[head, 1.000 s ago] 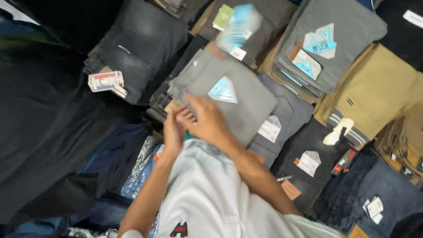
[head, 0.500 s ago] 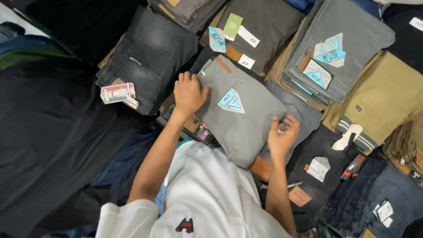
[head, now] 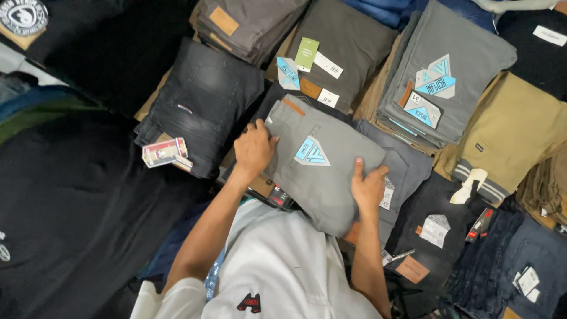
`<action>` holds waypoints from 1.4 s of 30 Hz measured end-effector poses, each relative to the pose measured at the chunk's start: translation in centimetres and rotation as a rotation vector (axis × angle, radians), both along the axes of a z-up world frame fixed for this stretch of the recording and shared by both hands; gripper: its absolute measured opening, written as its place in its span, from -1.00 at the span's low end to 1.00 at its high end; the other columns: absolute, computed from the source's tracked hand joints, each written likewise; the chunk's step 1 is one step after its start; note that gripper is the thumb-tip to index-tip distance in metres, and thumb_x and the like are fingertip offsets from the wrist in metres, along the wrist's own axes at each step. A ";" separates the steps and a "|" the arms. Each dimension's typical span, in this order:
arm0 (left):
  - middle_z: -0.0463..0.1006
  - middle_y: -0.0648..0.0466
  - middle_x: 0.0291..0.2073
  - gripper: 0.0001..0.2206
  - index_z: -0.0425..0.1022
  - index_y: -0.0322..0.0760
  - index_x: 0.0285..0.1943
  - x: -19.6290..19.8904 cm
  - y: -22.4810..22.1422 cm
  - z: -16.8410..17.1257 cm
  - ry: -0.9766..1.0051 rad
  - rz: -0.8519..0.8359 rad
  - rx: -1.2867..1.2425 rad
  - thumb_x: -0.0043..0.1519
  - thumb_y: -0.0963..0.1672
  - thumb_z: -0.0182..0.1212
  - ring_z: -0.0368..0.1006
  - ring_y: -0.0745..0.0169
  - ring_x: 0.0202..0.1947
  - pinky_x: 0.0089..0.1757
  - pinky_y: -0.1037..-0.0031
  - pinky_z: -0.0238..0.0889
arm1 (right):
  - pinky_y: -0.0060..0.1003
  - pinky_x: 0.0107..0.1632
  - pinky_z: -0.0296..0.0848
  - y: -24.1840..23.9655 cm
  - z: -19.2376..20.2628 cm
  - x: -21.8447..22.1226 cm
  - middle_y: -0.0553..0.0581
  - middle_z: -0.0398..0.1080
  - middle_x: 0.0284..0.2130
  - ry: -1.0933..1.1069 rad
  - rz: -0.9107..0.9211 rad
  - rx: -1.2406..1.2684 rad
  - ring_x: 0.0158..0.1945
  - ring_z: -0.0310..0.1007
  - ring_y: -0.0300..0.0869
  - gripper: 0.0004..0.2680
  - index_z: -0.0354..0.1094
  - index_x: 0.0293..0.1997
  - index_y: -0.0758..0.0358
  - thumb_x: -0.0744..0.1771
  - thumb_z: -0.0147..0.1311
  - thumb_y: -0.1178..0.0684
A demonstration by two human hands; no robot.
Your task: Folding and stacking trousers on a display table in a clothing store.
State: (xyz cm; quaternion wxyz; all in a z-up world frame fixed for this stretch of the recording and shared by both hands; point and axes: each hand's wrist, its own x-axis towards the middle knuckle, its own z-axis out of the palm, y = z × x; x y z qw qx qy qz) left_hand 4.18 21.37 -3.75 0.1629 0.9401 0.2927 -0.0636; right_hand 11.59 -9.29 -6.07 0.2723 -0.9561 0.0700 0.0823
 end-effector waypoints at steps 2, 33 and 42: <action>0.51 -0.10 -0.20 -0.62 0.35 -0.27 0.00 -0.7 0.1 2.2 -0.054 -0.002 -0.013 0.22 0.04 0.27 0.59 -0.26 -0.35 -0.30 0.00 0.45 | 0.27 0.20 0.30 0.6 -0.1 0.5 0.71 0.35 0.03 -0.019 -0.011 -0.007 0.13 0.38 0.49 -0.47 0.07 0.24 0.50 0.40 0.05 -0.30; 0.53 -0.22 -0.44 -0.64 0.47 -0.43 -0.24 3.4 2.4 -2.0 -0.134 -0.026 -0.193 0.21 0.02 0.30 0.55 -0.34 -0.35 -0.32 0.02 0.39 | -0.10 -0.22 0.51 -6.6 -6.7 4.1 0.15 0.54 -0.45 0.062 -0.183 0.161 -0.27 0.59 0.04 -0.64 0.55 -0.17 0.05 0.33 0.21 -0.44; 0.63 -0.30 -0.25 -0.61 0.55 -0.41 0.04 3.0 2.4 -2.4 -0.166 0.152 -0.503 0.26 0.02 0.27 0.58 -0.34 -0.13 -0.20 -0.01 0.45 | -0.44 -0.39 0.07 -2.6 -8.9 9.3 -0.09 0.33 -0.64 -0.061 -0.439 0.786 -0.51 0.22 -0.31 -0.84 0.50 -0.49 0.06 0.30 0.30 -0.05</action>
